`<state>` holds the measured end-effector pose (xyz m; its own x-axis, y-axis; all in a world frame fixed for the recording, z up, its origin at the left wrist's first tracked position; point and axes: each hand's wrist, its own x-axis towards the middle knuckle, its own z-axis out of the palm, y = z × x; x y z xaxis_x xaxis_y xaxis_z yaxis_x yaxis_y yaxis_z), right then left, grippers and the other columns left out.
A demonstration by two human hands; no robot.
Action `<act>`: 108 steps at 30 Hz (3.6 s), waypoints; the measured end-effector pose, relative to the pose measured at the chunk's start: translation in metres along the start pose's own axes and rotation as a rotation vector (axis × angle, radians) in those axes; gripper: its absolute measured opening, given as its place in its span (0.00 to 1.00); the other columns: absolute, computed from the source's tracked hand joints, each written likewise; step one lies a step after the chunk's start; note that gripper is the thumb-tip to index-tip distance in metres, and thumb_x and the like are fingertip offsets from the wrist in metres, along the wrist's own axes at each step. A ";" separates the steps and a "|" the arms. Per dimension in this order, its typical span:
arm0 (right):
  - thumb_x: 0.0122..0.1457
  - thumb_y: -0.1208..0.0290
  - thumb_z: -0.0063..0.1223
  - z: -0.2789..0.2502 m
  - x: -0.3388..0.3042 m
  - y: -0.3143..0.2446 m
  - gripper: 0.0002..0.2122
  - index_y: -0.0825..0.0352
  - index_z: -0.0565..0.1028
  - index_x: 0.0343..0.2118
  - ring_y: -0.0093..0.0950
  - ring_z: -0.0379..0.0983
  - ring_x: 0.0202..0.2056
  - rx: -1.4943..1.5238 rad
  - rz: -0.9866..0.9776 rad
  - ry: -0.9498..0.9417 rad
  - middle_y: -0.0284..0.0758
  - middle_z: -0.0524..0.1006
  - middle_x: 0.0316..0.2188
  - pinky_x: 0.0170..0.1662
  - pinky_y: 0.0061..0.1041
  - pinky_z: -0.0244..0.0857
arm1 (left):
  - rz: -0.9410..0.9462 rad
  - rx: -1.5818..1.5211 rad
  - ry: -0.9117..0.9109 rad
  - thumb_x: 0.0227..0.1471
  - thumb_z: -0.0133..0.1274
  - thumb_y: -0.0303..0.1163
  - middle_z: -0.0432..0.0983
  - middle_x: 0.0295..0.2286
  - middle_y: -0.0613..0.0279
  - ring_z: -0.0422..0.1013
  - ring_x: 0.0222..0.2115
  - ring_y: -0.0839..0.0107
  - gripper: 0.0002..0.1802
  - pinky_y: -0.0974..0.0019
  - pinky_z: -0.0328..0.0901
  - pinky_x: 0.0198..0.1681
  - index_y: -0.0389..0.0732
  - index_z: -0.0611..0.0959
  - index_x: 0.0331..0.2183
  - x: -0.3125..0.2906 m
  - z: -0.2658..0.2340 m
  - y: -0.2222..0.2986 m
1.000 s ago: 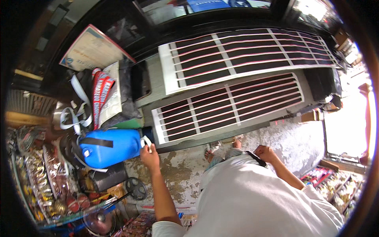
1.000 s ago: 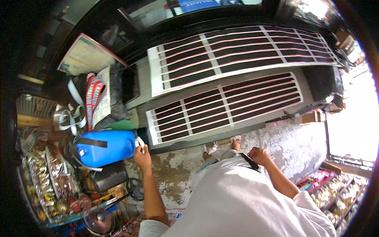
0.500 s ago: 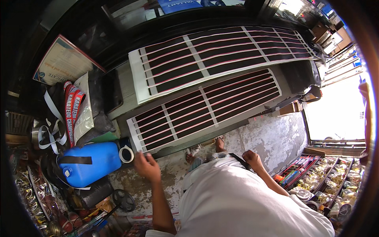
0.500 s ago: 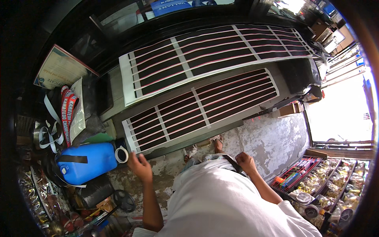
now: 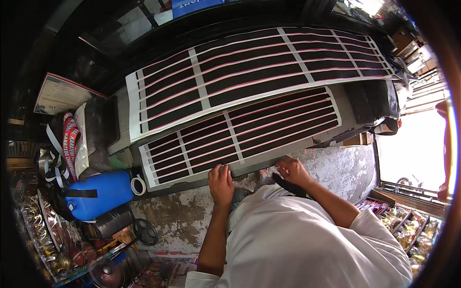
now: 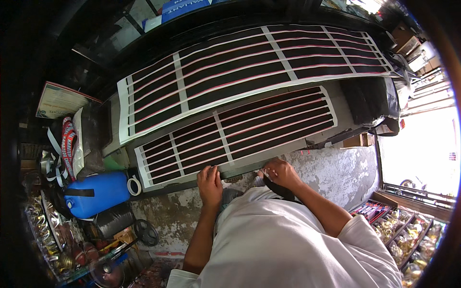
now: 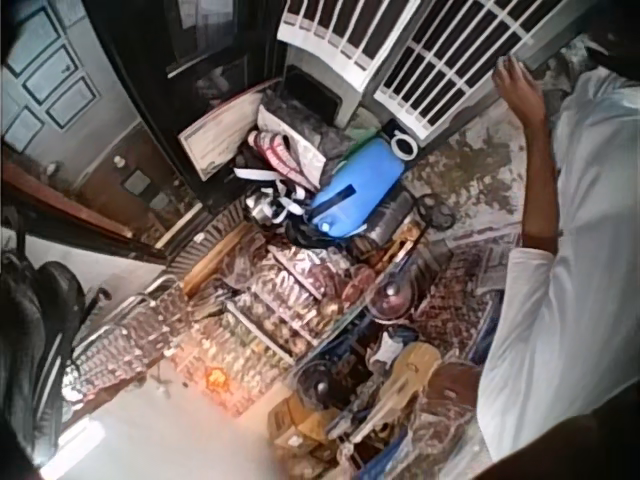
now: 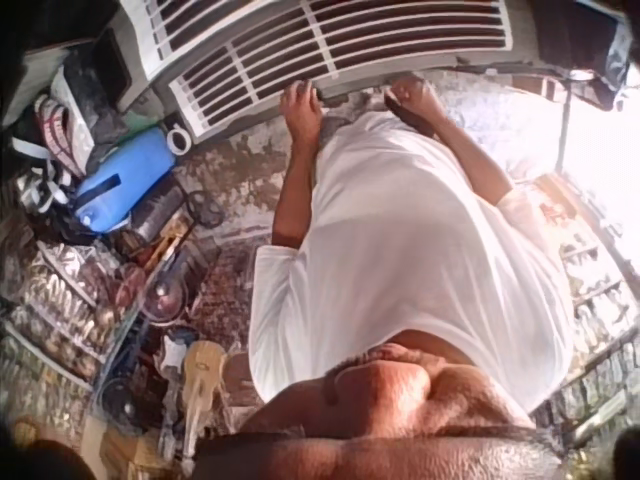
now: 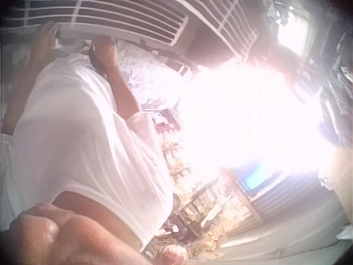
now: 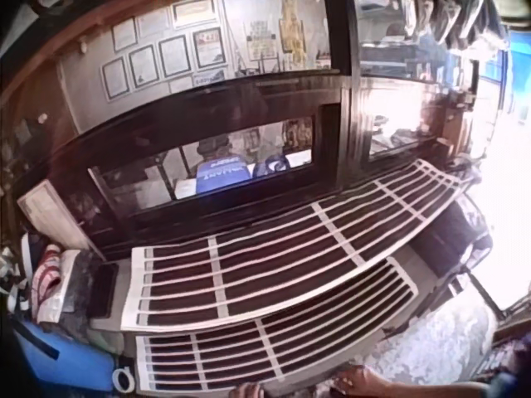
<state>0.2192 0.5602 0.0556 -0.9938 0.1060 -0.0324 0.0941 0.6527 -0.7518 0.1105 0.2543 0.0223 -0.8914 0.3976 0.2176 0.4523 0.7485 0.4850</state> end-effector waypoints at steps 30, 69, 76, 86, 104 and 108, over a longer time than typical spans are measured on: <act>0.54 0.74 0.64 0.092 0.117 -0.040 0.07 0.65 0.82 0.36 0.38 0.75 0.45 -0.208 -0.328 0.000 0.36 0.76 0.39 0.48 0.40 0.69 | -0.093 -0.107 0.146 0.57 0.64 0.24 0.81 0.44 0.55 0.76 0.45 0.50 0.12 0.48 0.72 0.49 0.42 0.90 0.45 0.034 0.046 0.016; 0.59 0.78 0.60 -0.015 0.033 -0.007 0.15 0.70 0.82 0.50 0.48 0.74 0.47 -0.229 -0.147 0.080 0.45 0.77 0.45 0.54 0.47 0.70 | -0.143 0.287 -0.140 0.71 0.50 0.55 0.45 0.74 0.34 0.41 0.76 0.34 0.37 0.15 0.44 0.67 0.56 0.65 0.74 0.001 0.054 0.055; 0.59 0.78 0.60 -0.013 0.035 -0.003 0.15 0.70 0.82 0.50 0.48 0.74 0.49 -0.197 -0.129 0.071 0.45 0.78 0.45 0.56 0.47 0.70 | -0.144 0.273 -0.098 0.71 0.49 0.56 0.47 0.74 0.35 0.43 0.75 0.34 0.37 0.16 0.44 0.68 0.51 0.67 0.73 0.017 0.047 0.055; 0.61 0.75 0.58 -0.011 0.038 -0.002 0.17 0.68 0.82 0.53 0.44 0.75 0.55 -0.204 -0.183 0.054 0.43 0.79 0.55 0.58 0.44 0.69 | -0.069 0.246 -0.164 0.72 0.50 0.54 0.57 0.73 0.49 0.51 0.75 0.45 0.33 0.24 0.45 0.72 0.46 0.75 0.68 0.010 0.001 -0.015; 0.65 0.71 0.55 0.059 0.097 -0.020 0.20 0.69 0.78 0.60 0.37 0.64 0.71 -0.378 -0.380 -0.130 0.40 0.72 0.68 0.70 0.43 0.61 | -0.012 0.241 -0.204 0.74 0.46 0.43 0.56 0.74 0.58 0.48 0.76 0.51 0.32 0.27 0.43 0.74 0.50 0.65 0.73 0.032 0.051 0.005; 0.67 0.69 0.54 0.062 0.098 -0.019 0.21 0.70 0.77 0.61 0.37 0.62 0.72 -0.395 -0.353 -0.167 0.41 0.70 0.70 0.71 0.44 0.60 | -0.020 0.234 -0.204 0.74 0.46 0.42 0.54 0.75 0.57 0.47 0.76 0.50 0.32 0.25 0.43 0.74 0.50 0.65 0.74 0.031 0.052 0.005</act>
<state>0.1169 0.5118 0.0261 -0.9617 -0.2696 0.0485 -0.2635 0.8621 -0.4328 0.0870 0.2977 -0.0124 -0.8863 0.4624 0.0245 0.4507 0.8494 0.2745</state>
